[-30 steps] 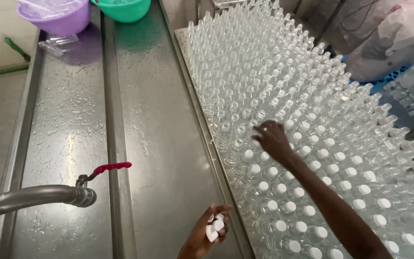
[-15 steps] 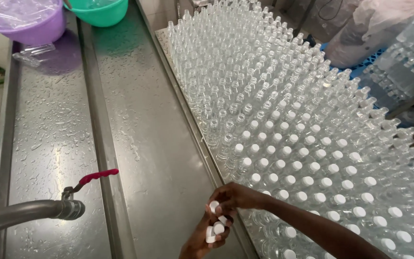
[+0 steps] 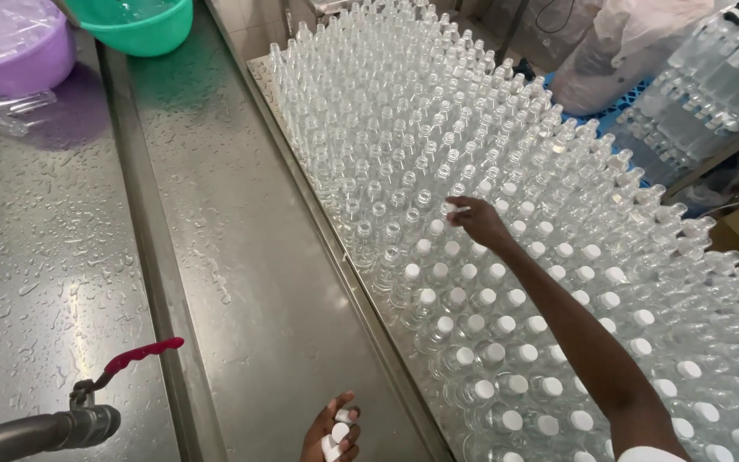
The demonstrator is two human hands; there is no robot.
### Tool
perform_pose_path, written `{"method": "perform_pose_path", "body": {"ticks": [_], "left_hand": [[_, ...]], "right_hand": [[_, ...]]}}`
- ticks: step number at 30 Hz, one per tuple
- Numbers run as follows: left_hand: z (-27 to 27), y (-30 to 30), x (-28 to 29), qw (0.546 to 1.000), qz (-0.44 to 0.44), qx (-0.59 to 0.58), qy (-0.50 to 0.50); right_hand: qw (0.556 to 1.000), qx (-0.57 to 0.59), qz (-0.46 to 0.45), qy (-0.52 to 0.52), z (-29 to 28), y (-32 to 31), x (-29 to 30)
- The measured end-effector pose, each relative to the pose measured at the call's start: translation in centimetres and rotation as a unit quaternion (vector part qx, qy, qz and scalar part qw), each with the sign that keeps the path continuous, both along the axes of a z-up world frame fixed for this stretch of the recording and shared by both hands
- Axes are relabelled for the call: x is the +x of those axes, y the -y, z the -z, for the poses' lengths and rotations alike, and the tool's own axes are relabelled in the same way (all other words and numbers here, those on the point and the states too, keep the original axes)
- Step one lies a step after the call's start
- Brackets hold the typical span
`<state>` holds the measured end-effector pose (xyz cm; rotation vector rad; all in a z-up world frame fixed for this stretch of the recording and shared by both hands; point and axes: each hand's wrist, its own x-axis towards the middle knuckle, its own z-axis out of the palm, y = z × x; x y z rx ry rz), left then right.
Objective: Placing plastic caps onto a large array of water bottles on a production line.
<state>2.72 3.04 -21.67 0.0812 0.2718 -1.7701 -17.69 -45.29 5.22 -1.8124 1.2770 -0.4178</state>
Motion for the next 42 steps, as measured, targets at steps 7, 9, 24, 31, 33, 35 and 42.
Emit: {"method": "perform_pose_path", "body": {"ticks": [7,9,24,31,33,35,42], "left_hand": [[-2.8,0.5,-0.4,0.997,-0.043,0.062,0.032],[-3.1,1.0,-0.6,0.998,-0.043,0.035,0.005],[-9.1,1.7,-0.4,0.981,-0.077,0.142,0.105],[-12.0,2.9,-0.8,0.975,-0.094,0.148,0.136],[-14.0,3.1,-1.0,0.969,-0.093,0.170,0.151],[-15.0,2.9,-1.2,0.967,-0.093,0.174,0.163],[-20.3,3.8,-1.9,0.954,-0.071,0.153,0.248]], "right_hand": [[0.948,-0.248,-0.121,-0.160,6.4,8.5,0.6],[0.927,-0.261,-0.146,-0.229,7.4,9.6,1.0],[0.975,0.066,-0.122,-0.171,5.0,11.7,1.6],[0.988,0.068,-0.101,-0.096,6.1,12.5,1.3],[0.990,0.069,-0.094,-0.073,4.9,11.3,1.4],[0.989,0.051,-0.100,-0.098,5.5,11.3,1.2],[0.884,-0.363,-0.164,-0.246,1.9,2.9,3.8]]}}
